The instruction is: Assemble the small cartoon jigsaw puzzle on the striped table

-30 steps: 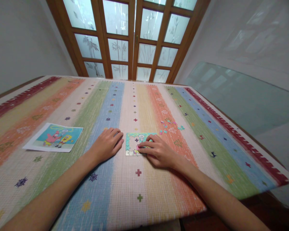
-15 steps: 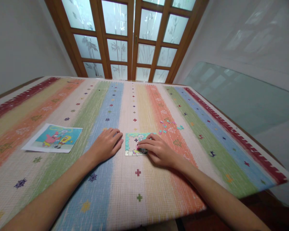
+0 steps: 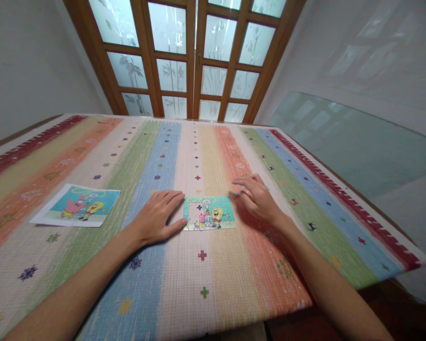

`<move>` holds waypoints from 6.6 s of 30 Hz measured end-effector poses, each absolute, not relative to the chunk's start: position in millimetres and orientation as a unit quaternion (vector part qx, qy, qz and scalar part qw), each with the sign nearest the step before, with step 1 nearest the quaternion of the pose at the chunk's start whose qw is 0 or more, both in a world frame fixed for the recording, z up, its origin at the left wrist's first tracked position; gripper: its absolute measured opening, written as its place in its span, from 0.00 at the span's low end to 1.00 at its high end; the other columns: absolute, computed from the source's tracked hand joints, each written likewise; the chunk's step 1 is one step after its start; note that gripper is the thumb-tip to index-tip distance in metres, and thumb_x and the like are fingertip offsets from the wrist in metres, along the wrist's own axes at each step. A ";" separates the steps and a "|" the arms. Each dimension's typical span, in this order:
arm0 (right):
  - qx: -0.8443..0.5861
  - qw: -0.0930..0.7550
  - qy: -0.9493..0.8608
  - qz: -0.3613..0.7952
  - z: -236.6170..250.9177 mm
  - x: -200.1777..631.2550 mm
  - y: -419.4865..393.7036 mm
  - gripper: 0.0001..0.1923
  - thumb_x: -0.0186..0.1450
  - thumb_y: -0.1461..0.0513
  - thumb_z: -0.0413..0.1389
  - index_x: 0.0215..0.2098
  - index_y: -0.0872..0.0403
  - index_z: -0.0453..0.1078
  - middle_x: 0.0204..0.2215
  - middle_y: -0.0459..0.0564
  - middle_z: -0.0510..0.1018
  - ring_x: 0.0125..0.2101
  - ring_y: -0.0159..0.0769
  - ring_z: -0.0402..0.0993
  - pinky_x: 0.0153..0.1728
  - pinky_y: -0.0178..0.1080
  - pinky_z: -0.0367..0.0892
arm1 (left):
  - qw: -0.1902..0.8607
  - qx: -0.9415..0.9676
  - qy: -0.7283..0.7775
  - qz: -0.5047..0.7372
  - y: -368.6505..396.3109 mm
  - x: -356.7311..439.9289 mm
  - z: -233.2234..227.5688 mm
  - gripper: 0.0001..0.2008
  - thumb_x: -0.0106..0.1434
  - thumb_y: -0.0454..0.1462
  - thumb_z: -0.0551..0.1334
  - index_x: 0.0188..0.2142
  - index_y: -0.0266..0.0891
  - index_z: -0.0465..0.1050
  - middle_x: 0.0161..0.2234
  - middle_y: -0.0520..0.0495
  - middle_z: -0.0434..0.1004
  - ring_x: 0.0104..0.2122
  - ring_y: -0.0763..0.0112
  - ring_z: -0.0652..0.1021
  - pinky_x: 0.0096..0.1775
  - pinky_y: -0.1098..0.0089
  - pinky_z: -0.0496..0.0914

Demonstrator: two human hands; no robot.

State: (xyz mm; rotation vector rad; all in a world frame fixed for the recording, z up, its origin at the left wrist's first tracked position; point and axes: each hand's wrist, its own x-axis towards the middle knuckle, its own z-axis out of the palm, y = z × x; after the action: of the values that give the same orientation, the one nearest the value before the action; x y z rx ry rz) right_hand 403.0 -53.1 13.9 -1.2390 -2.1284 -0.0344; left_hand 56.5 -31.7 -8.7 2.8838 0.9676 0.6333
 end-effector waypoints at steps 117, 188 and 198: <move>-0.372 0.329 -0.848 0.183 -2.4 327.8 -79.2 0.06 0.72 0.62 0.59 0.40 0.51 0.80 0.38 0.49 0.83 0.40 0.39 0.73 0.49 0.47 0.66 | 0.033 0.949 0.213 0.230 -36.7 61.5 -7.0 0.23 0.72 0.43 0.58 0.63 0.36 0.64 0.59 0.34 0.73 0.57 0.49 0.73 0.56 0.49 0.68; -0.667 0.124 -0.735 -0.001 3.6 527.9 -32.6 0.17 0.63 0.68 0.53 0.40 0.51 0.82 0.38 0.56 0.82 0.40 0.46 0.76 0.45 0.46 0.69 | 0.091 0.949 0.168 0.252 -47.0 72.4 -0.7 0.12 0.69 0.35 0.58 0.49 0.42 0.78 0.46 0.42 0.80 0.45 0.57 0.77 0.47 0.54 0.75; -0.666 0.125 -0.735 0.031 7.7 533.2 -33.4 0.09 0.60 0.65 0.60 0.39 0.51 0.80 0.37 0.55 0.81 0.38 0.45 0.76 0.44 0.46 0.70 | 0.098 0.944 0.170 0.266 -46.1 72.0 -2.0 0.18 0.67 0.36 0.59 0.56 0.41 0.72 0.48 0.41 0.80 0.47 0.56 0.78 0.49 0.53 0.75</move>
State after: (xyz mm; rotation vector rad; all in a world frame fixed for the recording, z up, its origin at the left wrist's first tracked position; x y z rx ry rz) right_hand 533.2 -33.4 7.7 -1.9408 -2.1397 0.0896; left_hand 72.0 -46.1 -2.0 2.7938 0.5043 0.7875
